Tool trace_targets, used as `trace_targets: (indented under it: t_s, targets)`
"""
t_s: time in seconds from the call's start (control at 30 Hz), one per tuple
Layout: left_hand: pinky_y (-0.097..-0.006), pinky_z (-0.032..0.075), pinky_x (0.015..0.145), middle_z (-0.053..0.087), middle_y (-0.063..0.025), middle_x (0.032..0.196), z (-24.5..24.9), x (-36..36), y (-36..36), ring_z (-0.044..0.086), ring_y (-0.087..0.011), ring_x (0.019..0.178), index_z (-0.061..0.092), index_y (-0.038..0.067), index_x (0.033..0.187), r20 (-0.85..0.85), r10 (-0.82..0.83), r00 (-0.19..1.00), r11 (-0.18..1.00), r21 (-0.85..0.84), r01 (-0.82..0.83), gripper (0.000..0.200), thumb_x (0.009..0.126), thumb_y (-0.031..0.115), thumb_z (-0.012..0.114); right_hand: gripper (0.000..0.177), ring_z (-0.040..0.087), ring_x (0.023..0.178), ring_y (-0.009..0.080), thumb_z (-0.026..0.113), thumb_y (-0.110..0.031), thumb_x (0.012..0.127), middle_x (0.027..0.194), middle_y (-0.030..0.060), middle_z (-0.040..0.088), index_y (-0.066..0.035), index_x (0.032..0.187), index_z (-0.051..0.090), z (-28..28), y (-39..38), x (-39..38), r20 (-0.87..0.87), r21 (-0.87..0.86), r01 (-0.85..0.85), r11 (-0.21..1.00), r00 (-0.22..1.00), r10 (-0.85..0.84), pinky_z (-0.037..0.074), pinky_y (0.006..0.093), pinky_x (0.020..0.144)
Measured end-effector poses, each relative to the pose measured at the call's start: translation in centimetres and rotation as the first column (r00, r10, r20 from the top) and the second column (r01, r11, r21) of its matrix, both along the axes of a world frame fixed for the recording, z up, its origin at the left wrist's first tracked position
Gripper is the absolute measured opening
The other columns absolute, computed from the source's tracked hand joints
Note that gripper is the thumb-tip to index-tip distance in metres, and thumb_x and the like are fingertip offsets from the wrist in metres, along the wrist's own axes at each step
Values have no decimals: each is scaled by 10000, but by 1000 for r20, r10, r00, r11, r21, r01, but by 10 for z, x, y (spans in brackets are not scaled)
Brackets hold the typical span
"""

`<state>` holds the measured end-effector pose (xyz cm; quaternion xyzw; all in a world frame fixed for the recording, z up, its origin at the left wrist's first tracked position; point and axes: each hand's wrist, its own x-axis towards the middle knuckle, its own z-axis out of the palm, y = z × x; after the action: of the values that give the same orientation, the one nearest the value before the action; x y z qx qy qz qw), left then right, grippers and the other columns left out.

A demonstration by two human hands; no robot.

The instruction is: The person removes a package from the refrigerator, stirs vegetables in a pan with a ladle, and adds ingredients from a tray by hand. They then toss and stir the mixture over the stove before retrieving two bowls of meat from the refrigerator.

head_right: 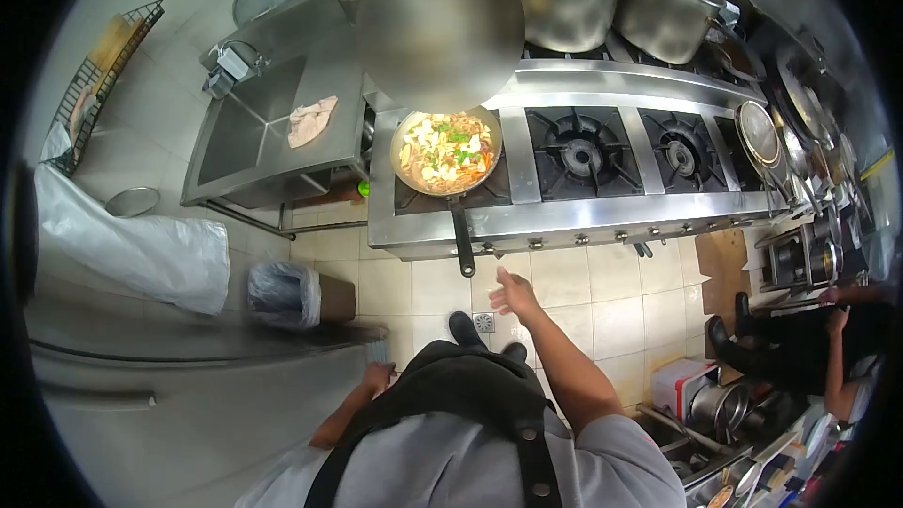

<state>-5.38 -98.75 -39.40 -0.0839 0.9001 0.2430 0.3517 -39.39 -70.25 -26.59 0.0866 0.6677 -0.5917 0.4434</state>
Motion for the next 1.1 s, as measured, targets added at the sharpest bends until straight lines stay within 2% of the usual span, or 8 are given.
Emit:
trace_targets:
  t_s: [0.2, 0.4, 0.53, 0.6, 0.67, 0.73, 0.97, 1.1]
  targets:
    - [-433, 484, 658, 638, -199, 758, -21, -35, -4, 625, -333, 747, 574, -25, 886, 46, 516, 855, 839, 175, -516, 375, 775, 330, 619, 471, 619, 589, 175, 515, -423, 892, 748, 129, 632, 31, 1010, 564, -7, 48, 8, -108, 193, -74, 978, 989, 96, 479, 279, 477]
    - [-487, 465, 729, 617, -270, 842, -34, -63, -20, 615, -401, 790, 597, -39, 954, -156, -7, 988, 1000, -24, 3, 359, 937, 220, 349, 257, 598, 528, 214, 510, -218, 889, 632, 123, 616, 28, 851, 575, 33, 46, -30, -419, 283, 32, 958, 903, 93, 484, 343, 541]
    - [-484, 474, 659, 604, -274, 701, -31, -81, -41, 605, -408, 642, 624, -35, 755, 198, 759, 620, 638, -34, -769, 418, 901, 316, 449, 376, 627, 781, 307, 612, -179, 820, 849, 165, 642, -17, 1143, 507, 61, 39, -57, -697, 418, 50, 907, 658, 284, 492, 394, 715]
    - [-459, 485, 679, 586, -256, 650, -74, -64, -67, 590, -364, 590, 617, -28, 750, -448, 73, 891, 919, -316, -234, 421, 884, 348, 481, 471, 614, 870, 323, 652, -177, 796, 948, 190, 626, -21, 1207, 483, 76, 38, -77, -731, 420, 24, 907, 602, 323, 488, 384, 768]
    - [-442, 508, 591, 554, -190, 586, -70, -68, -76, 572, -288, 521, 614, -9, 868, -633, 151, 759, 932, -164, -322, 348, 886, 314, 486, 456, 612, 868, 321, 655, -172, 793, 943, 185, 624, -13, 1190, 497, 89, 36, -103, -763, 371, 72, 926, 592, 260, 487, 377, 770]
    - [-412, 508, 473, 552, -136, 591, -2, -94, -51, 580, -244, 506, 591, 23, 929, 56, 964, 260, 248, 165, -955, 290, 875, 299, 522, 418, 616, 828, 308, 640, -188, 799, 892, 170, 629, -2, 1154, 522, 92, 38, -129, -800, 318, 106, 942, 563, 207, 487, 372, 754]
    - [-375, 493, 410, 563, -111, 631, 21, -77, 17, 558, -221, 470, 548, 50, 901, 176, 983, 51, 26, 142, -989, 257, 866, 304, 552, 341, 620, 767, 217, 641, -173, 818, 837, 125, 646, 14, 1090, 558, 103, 61, -218, -718, 148, -125, 981, 669, 193, 484, 313, 710]
    - [-363, 479, 427, 599, -104, 653, 78, -120, 93, 571, -221, 489, 569, 70, 792, 160, 857, 490, 478, 107, -872, 261, 868, 316, 527, 335, 605, 791, 149, 650, -185, 834, 872, 107, 646, 27, 1078, 561, 145, 78, -306, -790, -207, 53, 977, 580, -198, 481, 280, 706]
